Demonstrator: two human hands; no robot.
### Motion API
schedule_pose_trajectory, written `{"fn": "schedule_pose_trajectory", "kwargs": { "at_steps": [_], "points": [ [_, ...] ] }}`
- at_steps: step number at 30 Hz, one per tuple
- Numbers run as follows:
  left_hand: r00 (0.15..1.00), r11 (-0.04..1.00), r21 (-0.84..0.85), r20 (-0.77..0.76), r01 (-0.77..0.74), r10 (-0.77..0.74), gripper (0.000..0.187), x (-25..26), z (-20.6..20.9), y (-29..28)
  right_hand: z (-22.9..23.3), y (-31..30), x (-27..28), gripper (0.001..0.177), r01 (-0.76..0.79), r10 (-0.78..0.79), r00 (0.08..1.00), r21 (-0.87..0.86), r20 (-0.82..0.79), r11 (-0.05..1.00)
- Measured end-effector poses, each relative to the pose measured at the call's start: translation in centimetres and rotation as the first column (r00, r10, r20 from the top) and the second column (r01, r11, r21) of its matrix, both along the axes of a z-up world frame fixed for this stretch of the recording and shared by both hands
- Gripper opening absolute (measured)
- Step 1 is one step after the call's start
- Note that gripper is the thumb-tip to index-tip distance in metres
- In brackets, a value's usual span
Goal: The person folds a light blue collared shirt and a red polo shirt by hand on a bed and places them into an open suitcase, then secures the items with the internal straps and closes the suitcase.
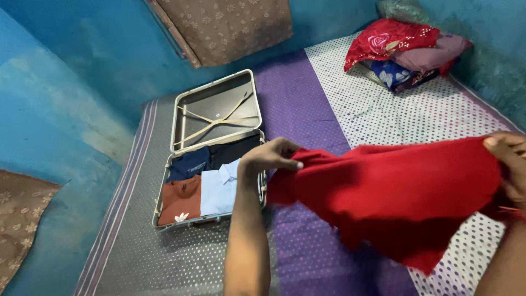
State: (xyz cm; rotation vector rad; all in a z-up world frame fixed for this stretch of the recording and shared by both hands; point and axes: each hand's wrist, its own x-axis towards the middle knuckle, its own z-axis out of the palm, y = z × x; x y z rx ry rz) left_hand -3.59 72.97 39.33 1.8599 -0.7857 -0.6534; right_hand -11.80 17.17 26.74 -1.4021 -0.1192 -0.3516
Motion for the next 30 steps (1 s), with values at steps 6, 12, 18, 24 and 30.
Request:
{"fn": "schedule_pose_trajectory", "kwargs": {
  "at_steps": [6,12,18,24,30],
  "points": [
    [0.995,0.995,0.043,-0.036,-0.092,0.093,0.041,4.7,-4.0,-2.0,1.5,-1.6,8.6,0.032,-0.02,-0.143,0.966,-0.618,-0.213,0.786],
    [0.742,0.685,0.339,0.494,-0.644,0.453,0.035,17.8,-12.4,-5.2,-4.4,0.6,26.2,0.031,-0.3,0.013,0.928,-0.724,-0.373,0.621],
    [0.396,0.519,-0.125,0.505,-0.845,0.767,0.027,25.1,-33.8,-7.7,-21.5,4.0,33.5,0.039,0.233,-0.391,0.919,-0.744,-0.041,0.626],
    [0.665,0.529,0.478,0.171,-0.701,0.727,0.052,9.1,-50.1,-12.0,-36.7,7.7,15.9,0.069,-0.103,-0.678,0.626,-0.903,-0.384,0.417],
    [0.744,0.528,0.562,0.269,-0.637,0.612,0.061,-0.3,-51.5,-14.4,-39.6,10.0,4.5,0.064,-0.236,-0.672,0.459,-0.808,-0.582,0.539]
  ]
}}
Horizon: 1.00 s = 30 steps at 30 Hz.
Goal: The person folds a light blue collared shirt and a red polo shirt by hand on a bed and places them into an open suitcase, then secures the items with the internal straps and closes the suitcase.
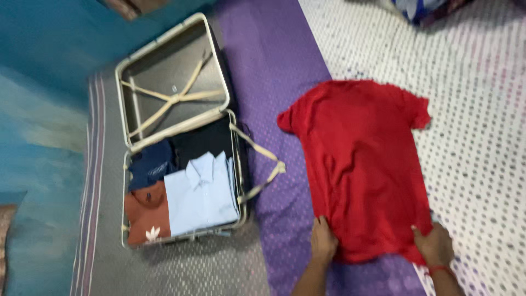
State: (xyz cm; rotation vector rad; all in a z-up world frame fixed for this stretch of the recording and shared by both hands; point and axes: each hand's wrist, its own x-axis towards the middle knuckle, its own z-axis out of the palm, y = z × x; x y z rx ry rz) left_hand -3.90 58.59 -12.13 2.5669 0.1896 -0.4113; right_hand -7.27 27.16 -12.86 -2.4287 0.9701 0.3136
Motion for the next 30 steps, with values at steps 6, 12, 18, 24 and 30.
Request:
{"fn": "schedule_pose_trajectory", "kwargs": {
  "at_steps": [6,12,18,24,30],
  "points": [
    [0.994,0.99,-0.101,0.062,0.101,-0.095,0.062,-4.9,0.3,1.3,1.0,0.2,-4.8,0.082,-0.139,0.147,0.949,-0.049,0.277,0.989],
    [0.973,0.973,-0.028,0.049,0.229,-0.227,0.044,-4.0,-2.2,2.5,-0.5,-0.1,-8.9,0.039,-0.302,0.335,0.883,-0.15,0.328,0.942],
    [0.951,0.966,-0.032,0.188,0.257,-0.247,0.04,-2.9,-1.5,1.9,-3.5,-2.3,-8.4,0.039,-0.231,0.242,0.856,-0.079,0.457,0.97],
    [0.824,0.94,-0.317,0.495,-0.124,0.275,0.008,-3.6,-3.0,3.7,-2.7,-4.3,-9.9,0.033,-0.018,0.021,0.833,-0.01,0.553,1.0],
    [0.811,0.91,-0.398,0.493,-0.112,0.316,0.014,-13.2,1.0,9.1,0.8,-9.0,-12.4,0.055,0.141,-0.239,0.92,0.307,0.311,0.941]
  ]
}}
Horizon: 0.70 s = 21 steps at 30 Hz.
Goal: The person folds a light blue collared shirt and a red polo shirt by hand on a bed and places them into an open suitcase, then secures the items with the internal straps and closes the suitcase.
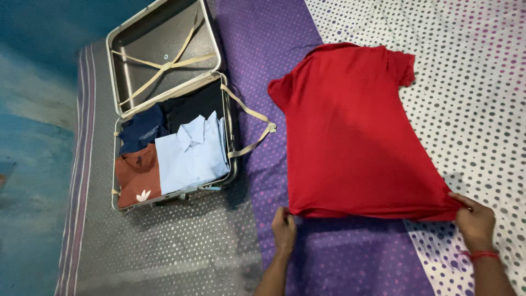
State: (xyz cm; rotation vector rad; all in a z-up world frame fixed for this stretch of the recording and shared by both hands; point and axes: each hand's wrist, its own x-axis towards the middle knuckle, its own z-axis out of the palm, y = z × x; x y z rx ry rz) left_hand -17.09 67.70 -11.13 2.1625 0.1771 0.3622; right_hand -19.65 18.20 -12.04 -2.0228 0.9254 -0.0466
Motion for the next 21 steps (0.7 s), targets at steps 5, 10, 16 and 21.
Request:
{"fn": "schedule_pose_trajectory", "kwargs": {
  "at_steps": [5,10,16,21],
  "points": [
    [0.97,0.976,0.128,-0.19,0.176,-0.15,0.052,-7.3,2.2,-0.6,-0.6,-2.2,-3.1,0.047,-0.021,0.014,0.993,-0.059,-0.113,0.998],
    [0.924,0.949,0.218,-0.355,0.228,-0.141,0.024,-9.6,0.3,-1.7,-1.6,-1.9,-3.9,0.044,-0.025,-0.038,0.953,-0.203,-0.3,0.979],
    [0.831,0.934,0.314,-0.556,0.173,0.033,0.031,-5.5,2.5,-2.6,-1.1,3.0,-2.4,0.037,-0.101,0.113,0.993,-0.758,-0.037,0.644],
    [0.893,0.973,0.121,-0.386,-0.197,0.229,0.032,5.4,-1.7,-3.8,2.4,14.8,7.2,0.046,-0.399,0.573,0.749,-0.465,0.332,0.79]
  ]
}}
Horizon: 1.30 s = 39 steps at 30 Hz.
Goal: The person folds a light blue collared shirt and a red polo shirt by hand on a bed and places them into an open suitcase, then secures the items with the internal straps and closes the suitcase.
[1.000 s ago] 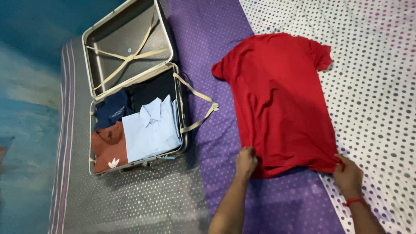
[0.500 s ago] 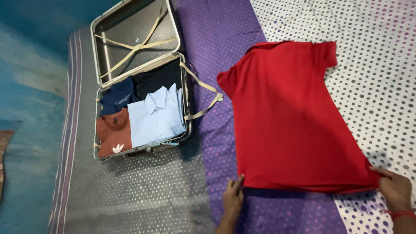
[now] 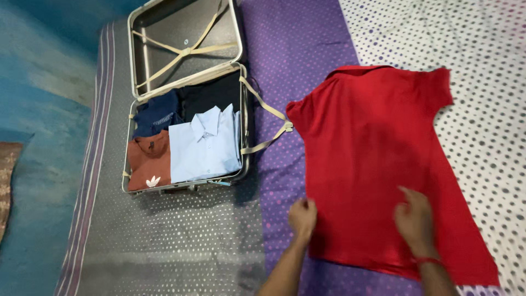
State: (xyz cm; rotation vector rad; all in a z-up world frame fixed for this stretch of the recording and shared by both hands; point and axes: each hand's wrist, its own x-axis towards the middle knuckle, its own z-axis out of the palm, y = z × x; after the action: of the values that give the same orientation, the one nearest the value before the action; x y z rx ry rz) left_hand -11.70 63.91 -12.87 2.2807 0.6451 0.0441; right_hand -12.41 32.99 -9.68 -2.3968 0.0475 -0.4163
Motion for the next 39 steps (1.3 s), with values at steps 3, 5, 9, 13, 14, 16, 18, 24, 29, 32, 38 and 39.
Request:
{"fn": "schedule_pose_trajectory", "kwargs": {
  "at_steps": [3,5,9,13,14,16,18,24,29,32,38,39],
  "points": [
    [0.967,0.962,-0.272,0.251,0.023,0.047,0.023,9.8,-6.0,0.5,2.0,7.5,5.2,0.046,-0.127,0.165,0.969,0.203,-0.183,0.971],
    [0.975,0.949,-0.316,0.214,0.008,0.063,0.031,16.2,-8.7,1.4,2.7,11.5,8.1,0.049,-0.153,0.232,0.93,0.275,-0.285,0.949],
    [0.91,0.954,-0.299,0.396,-0.001,0.125,0.068,29.0,-9.5,3.1,2.9,18.8,11.8,0.052,-0.151,0.238,0.871,0.227,-0.43,0.962],
    [0.984,0.967,-0.239,0.131,-0.086,0.12,0.082,37.0,-8.5,5.1,2.0,23.3,13.6,0.071,-0.266,0.167,0.826,-0.111,-0.538,0.958],
    [0.992,0.973,-0.21,0.068,-0.093,0.11,0.088,38.0,-7.9,5.4,1.3,23.8,13.5,0.076,-0.266,0.15,0.844,-0.158,-0.516,0.951],
    [0.988,0.975,-0.178,-0.112,-0.129,0.11,0.084,38.9,-4.7,5.6,-0.2,24.9,12.4,0.084,-0.251,0.115,0.882,-0.25,-0.457,0.935],
    [0.978,0.974,-0.164,-0.164,-0.154,0.127,0.068,39.3,-1.6,5.7,-1.8,25.3,10.9,0.068,-0.241,0.091,0.891,-0.294,-0.444,0.925],
    [0.938,0.989,-0.085,0.315,-0.123,0.144,0.023,37.8,5.2,2.8,-3.4,22.2,9.4,0.058,-0.102,0.115,0.83,0.055,-0.546,0.993],
    [0.855,0.916,-0.247,0.492,0.316,-0.163,0.047,36.5,8.0,-5.3,-3.8,14.1,7.8,0.055,0.139,0.09,0.869,0.414,-0.487,0.899],
    [0.787,0.813,-0.303,0.553,0.497,-0.275,0.05,30.9,7.8,-8.4,-3.8,8.7,7.0,0.061,0.36,0.023,0.806,0.522,-0.591,0.773],
    [0.893,0.895,-0.042,-0.055,0.444,-0.446,0.039,7.6,4.7,-6.2,-9.3,6.6,-0.8,0.054,0.386,0.058,0.756,0.515,-0.652,0.765],
    [0.878,0.881,-0.027,-0.074,0.472,-0.473,0.04,3.7,4.4,-5.5,-10.5,7.2,-2.2,0.051,0.395,0.077,0.737,0.52,-0.672,0.758]
  ]
}}
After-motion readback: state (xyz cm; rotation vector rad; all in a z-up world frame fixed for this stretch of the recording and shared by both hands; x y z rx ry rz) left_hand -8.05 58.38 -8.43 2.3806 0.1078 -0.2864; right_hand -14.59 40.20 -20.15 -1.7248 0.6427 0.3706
